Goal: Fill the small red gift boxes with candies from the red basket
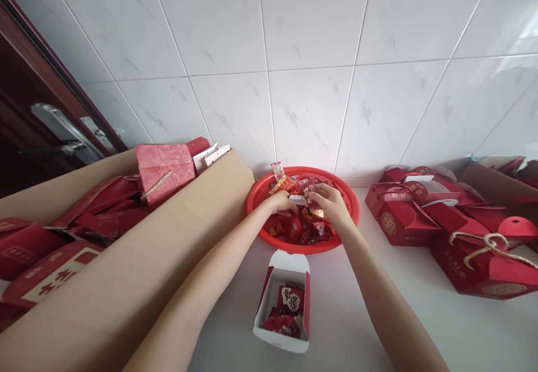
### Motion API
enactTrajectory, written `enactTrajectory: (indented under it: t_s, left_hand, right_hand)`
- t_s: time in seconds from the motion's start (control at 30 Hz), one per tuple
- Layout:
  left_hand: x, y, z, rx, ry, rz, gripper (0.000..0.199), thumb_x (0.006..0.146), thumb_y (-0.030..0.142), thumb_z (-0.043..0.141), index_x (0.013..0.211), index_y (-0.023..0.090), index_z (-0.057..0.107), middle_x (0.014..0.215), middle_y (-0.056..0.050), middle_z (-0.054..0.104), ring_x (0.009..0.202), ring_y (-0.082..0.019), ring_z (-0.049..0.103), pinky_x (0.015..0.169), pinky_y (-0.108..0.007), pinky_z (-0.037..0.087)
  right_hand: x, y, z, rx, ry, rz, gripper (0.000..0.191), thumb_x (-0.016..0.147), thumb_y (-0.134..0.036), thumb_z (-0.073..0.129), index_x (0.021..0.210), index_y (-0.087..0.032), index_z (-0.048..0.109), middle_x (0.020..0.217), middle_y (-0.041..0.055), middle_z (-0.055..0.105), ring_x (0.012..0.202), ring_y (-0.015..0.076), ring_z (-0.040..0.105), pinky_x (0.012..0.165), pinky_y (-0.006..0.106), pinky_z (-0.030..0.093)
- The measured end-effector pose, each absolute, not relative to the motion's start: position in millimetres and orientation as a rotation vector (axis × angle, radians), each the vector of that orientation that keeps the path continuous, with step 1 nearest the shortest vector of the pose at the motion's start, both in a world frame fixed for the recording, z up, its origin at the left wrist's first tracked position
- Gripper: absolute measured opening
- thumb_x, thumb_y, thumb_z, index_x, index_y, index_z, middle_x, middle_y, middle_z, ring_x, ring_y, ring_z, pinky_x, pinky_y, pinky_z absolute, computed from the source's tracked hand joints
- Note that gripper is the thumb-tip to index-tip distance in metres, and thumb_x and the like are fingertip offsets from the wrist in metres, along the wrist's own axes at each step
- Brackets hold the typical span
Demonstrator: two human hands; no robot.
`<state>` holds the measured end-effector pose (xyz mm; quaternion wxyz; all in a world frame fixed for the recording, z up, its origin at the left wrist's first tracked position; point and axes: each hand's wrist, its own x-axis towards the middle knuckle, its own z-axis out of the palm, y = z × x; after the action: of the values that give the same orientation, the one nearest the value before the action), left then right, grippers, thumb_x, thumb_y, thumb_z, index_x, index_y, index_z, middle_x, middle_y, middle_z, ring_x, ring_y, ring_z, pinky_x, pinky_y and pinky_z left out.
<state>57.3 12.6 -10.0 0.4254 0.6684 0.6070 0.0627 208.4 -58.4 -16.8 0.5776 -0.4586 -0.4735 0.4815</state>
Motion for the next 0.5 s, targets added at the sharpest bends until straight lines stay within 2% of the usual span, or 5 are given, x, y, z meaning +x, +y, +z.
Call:
enactTrajectory:
  t_s: [0.13, 0.27, 0.37, 0.5]
  left_hand:
    - [74, 11, -10, 1.574, 1.366, 0.300, 0.021, 0.069, 0.005, 0.072, 0.088, 0.015, 0.072, 0.092, -0.006, 0.077, 0.092, -0.022, 0.073, 0.069, -0.024, 0.064]
    - [75, 12, -1, 1.531, 1.309, 0.295, 0.018, 0.071, 0.010, 0.076, 0.087, 0.017, 0.074, 0.094, -0.005, 0.076, 0.099, -0.024, 0.071, 0.069, -0.026, 0.065]
    - [70, 12, 7, 1.458, 1.196, 0.346, 0.026, 0.073, 0.012, 0.078, 0.098, 0.017, 0.073, 0.095, -0.006, 0.076, 0.097, -0.023, 0.072, 0.073, -0.027, 0.065]
    - [66, 13, 12, 1.450, 1.122, 0.375, 0.053, 0.076, 0.009, 0.074, 0.128, 0.020, 0.063, 0.089, -0.005, 0.076, 0.084, -0.020, 0.074, 0.076, -0.031, 0.064]
  right_hand:
    - [209, -57, -17, -1.076, -1.122, 1.118, 0.025, 0.065, -0.039, 0.074, 0.076, -0.021, 0.060, 0.075, 0.0028, 0.070, 0.067, 0.0196, 0.066, 0.068, 0.036, 0.057]
    - [209, -56, -17, -1.079, -1.117, 1.102, 0.024, 0.064, -0.038, 0.074, 0.075, -0.021, 0.060, 0.074, 0.0027, 0.069, 0.067, 0.0194, 0.065, 0.067, 0.036, 0.057]
    - [209, -57, -16, -1.084, -1.131, 1.089, 0.024, 0.066, -0.039, 0.073, 0.077, -0.021, 0.061, 0.074, 0.0030, 0.069, 0.070, 0.0198, 0.066, 0.067, 0.035, 0.057]
    - [210, -57, -15, -1.063, -1.106, 1.078, 0.024, 0.067, -0.040, 0.072, 0.080, -0.021, 0.064, 0.074, 0.0025, 0.068, 0.070, 0.0197, 0.066, 0.067, 0.035, 0.057]
